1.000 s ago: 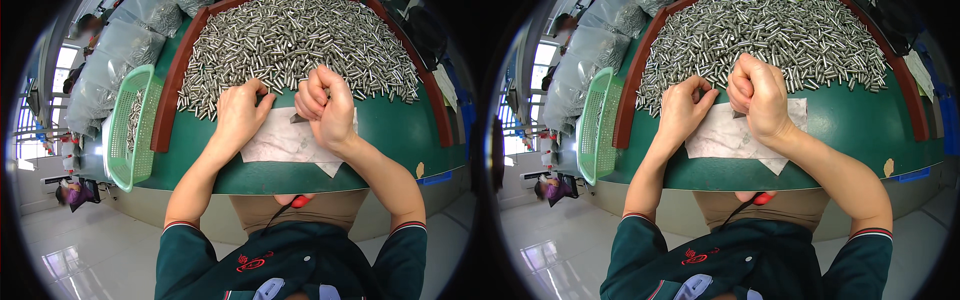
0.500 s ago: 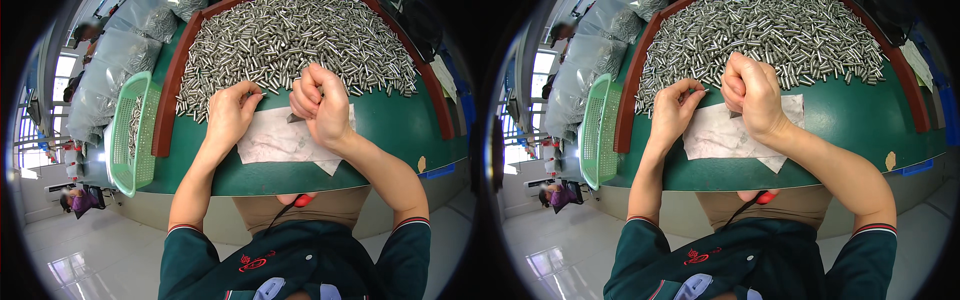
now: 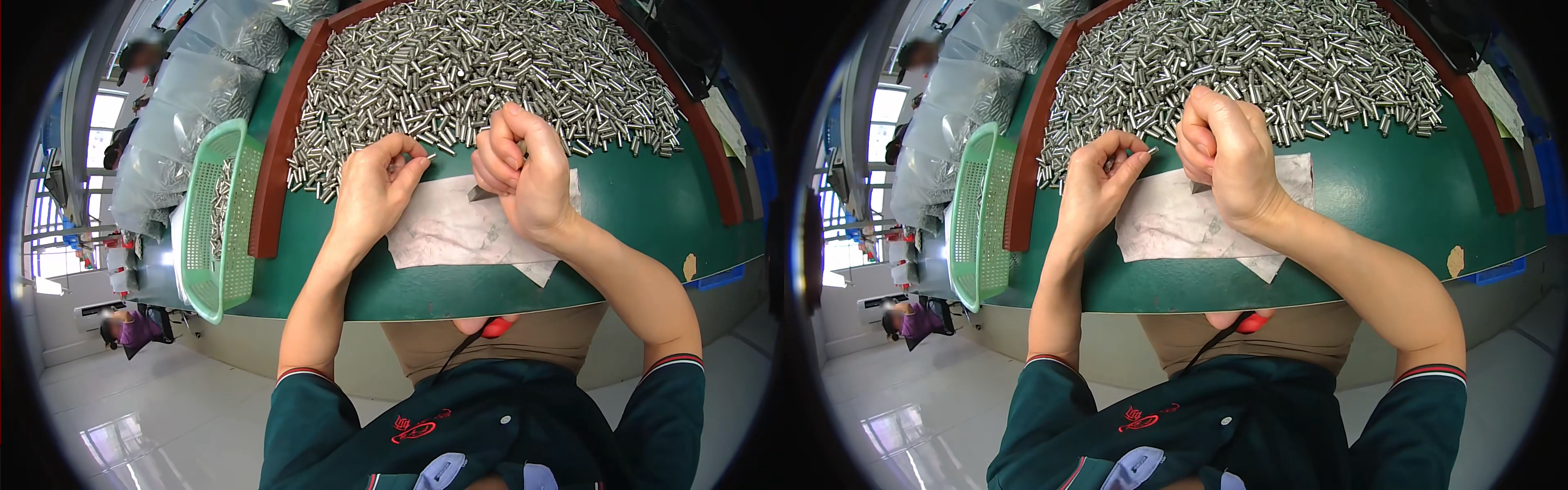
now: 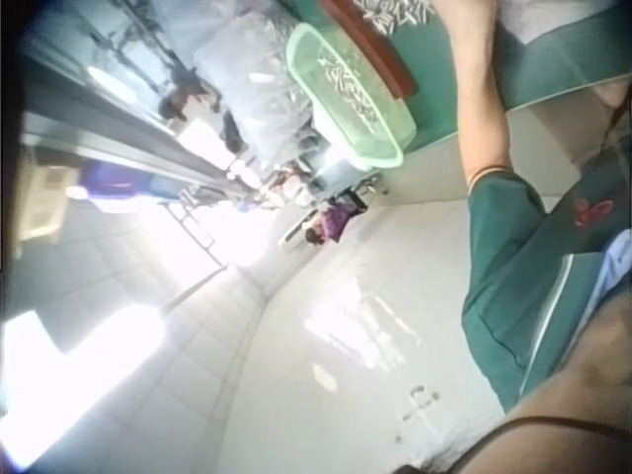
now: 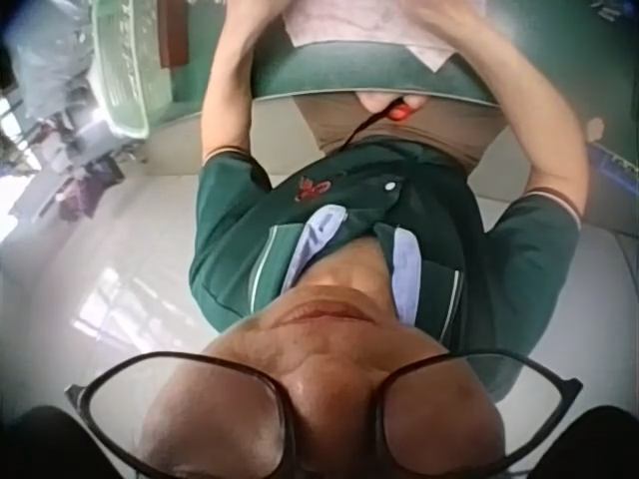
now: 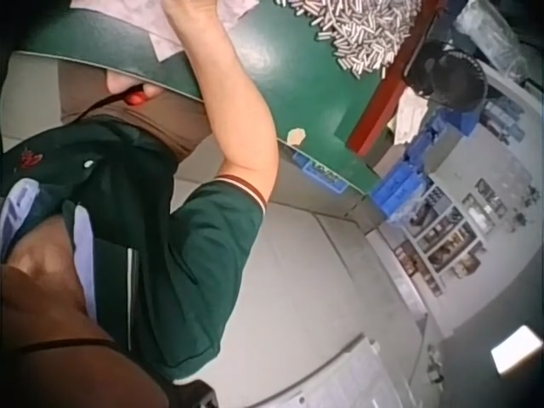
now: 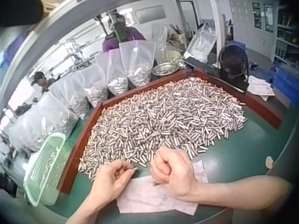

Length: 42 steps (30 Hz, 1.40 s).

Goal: Inspecting and sorting small metal cylindrical pins at a factory workbench using a small tool.

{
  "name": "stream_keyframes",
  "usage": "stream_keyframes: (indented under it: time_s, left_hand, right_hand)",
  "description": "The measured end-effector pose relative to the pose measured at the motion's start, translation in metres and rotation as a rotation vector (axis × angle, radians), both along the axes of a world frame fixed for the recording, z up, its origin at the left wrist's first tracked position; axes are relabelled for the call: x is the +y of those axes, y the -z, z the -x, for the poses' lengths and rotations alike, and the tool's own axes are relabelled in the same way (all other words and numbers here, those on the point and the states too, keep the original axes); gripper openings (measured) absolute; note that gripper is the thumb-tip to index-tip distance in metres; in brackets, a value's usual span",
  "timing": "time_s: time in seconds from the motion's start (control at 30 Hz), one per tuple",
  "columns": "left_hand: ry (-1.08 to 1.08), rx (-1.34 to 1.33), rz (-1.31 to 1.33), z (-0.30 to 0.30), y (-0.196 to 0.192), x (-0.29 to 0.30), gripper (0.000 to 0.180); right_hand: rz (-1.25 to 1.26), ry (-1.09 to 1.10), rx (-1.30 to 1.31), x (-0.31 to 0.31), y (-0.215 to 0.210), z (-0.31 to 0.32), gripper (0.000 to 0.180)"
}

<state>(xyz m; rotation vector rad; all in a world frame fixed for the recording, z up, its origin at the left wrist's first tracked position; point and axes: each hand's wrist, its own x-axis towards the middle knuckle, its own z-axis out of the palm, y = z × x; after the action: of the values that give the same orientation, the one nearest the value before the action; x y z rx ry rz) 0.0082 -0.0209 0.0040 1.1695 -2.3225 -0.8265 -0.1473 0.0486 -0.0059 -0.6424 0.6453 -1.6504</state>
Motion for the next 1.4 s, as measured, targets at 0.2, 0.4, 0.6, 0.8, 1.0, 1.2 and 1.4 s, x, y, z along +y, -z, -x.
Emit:
stream_keyframes:
  time_s: [0.2,0.4,0.6,0.8,1.0,1.2,1.4]
  left_hand:
    - [0.108,0.716,-1.066,-0.008,-0.002,-0.011,0.012]
    - [0.159,1.205,-1.358,-0.017,0.007,-0.021,0.016]
    - [-0.027,0.999,-1.029,-0.013,-0.002,-0.021,0.019]
    - [-0.157,0.016,0.206,-0.007,0.005,-0.013,0.017]
    - [-0.142,-0.15,0.438,0.001,0.026,-0.01,0.016]
    - [-0.024,-0.075,0.459,-0.008,0.025,-0.01,0.01]
    - [0.049,-0.066,0.591,-0.009,0.026,-0.011,0.006]
  right_hand:
    - [-0.006,0.003,-0.006,0.0,0.002,0.001,0.04]
    - [-0.018,-0.006,-0.009,0.0,0.0,0.0,0.04]
    - [-0.034,0.004,0.006,0.0,0.0,0.003,0.038]
    - [-0.072,-0.007,-0.02,-0.004,-0.005,-0.003,0.037]
    - [-0.038,0.003,-0.088,0.002,-0.003,-0.004,0.04]
    - [-0.048,0.044,-0.05,0.003,-0.005,-0.009,0.039]
    - [-0.06,0.048,-0.035,0.002,-0.007,-0.01,0.039]
